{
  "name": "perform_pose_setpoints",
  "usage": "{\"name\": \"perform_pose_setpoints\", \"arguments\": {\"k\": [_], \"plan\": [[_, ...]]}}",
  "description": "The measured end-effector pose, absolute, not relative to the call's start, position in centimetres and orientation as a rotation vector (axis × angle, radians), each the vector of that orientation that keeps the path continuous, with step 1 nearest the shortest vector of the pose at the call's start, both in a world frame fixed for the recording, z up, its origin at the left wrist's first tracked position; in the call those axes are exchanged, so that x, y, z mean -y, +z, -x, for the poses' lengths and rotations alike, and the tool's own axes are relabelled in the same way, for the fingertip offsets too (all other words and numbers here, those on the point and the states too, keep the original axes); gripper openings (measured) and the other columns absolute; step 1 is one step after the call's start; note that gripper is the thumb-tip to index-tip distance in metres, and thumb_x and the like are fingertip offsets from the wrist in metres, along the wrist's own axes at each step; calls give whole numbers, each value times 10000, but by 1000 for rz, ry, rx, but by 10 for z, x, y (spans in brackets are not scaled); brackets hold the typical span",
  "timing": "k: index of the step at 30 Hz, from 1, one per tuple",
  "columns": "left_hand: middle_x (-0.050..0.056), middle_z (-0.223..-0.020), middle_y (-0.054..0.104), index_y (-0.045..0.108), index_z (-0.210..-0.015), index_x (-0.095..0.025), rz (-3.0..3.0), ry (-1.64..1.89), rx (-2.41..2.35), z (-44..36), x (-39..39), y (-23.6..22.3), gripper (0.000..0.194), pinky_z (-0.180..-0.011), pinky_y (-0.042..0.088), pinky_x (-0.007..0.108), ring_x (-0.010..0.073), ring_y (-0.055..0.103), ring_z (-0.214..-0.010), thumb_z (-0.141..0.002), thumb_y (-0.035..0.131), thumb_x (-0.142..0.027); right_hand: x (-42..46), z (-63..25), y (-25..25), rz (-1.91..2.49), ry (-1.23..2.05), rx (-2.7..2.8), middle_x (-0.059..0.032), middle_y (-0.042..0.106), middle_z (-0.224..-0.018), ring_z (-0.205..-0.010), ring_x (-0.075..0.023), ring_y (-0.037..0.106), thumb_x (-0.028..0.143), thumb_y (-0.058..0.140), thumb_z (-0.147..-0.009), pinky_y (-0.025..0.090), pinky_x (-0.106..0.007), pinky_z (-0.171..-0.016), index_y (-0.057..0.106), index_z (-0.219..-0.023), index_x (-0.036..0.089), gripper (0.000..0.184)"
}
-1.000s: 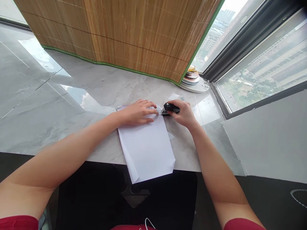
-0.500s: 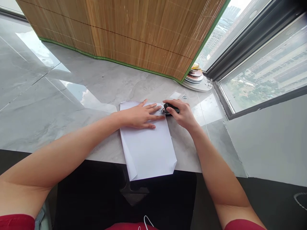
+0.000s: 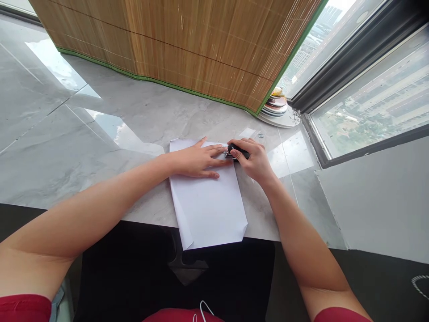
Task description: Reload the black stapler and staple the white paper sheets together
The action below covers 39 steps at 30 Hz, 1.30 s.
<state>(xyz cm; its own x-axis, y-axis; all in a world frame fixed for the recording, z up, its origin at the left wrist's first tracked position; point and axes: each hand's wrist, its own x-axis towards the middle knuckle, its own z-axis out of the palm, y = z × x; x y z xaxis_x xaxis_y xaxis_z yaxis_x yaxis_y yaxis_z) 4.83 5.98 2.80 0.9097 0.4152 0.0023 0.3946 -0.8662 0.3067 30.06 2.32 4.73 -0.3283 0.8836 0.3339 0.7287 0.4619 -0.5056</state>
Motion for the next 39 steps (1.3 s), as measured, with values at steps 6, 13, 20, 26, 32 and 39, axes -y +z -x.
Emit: {"name": "perform_pose_setpoints", "arguments": {"k": [6,13,20,26,32,39], "plan": [[39,-1854,311,478,-1704,-436,-2758,125,-600,-47,-60,27,640,-1369,107,676,389,273,-1706,-1093,523,-619,-22,-300,47,1378,342,2151,-67,820,-1111,-1052,-317,704,366,591,-1055,507,-489,-1006,830,-1204,292,291],[57,-1859,296,473,-1707,-426,-2732,120,-587,-47,-62,26,638,-1369,60,687,370,261,-1713,-1101,515,-619,-19,-295,48,1444,313,2163,-59,819,-1074,-1055,-315,692,347,595,-1046,464,-495,-1004,825,-1187,304,274],[56,-1860,292,505,-1687,-422,-2717,143,-581,-46,-62,25,622,-1369,65,689,378,261,-1712,-1093,543,-602,-17,-290,47,1508,277,2146,-62,830,-1118,-1084,-322,684,360,594,-1047,430,-503,-1011,823,-1179,308,269],[40,-1853,315,530,-1669,-427,-2691,132,-600,-47,-60,29,610,-1374,70,679,372,246,-1717,-1085,552,-602,-18,-289,42,1509,237,2127,-63,827,-1085,-1072,-333,677,369,607,-1042,431,-518,-979,825,-1147,314,248],[51,-1859,296,546,-1660,-406,-2688,111,-598,-47,-60,30,606,-1374,57,678,374,246,-1717,-1086,547,-600,-18,-291,41,1504,200,2177,-66,810,-1069,-1060,-331,661,376,598,-1052,427,-511,-958,820,-1167,324,255],[37,-1889,187,554,-1656,-402,-2667,95,-630,-47,-62,27,617,-1381,62,669,393,111,-1750,-1075,575,-607,-18,-286,40,1501,96,2282,-66,796,-1054,-1057,-335,604,320,610,-1049,377,-549,-994,795,-1090,323,190]]}}
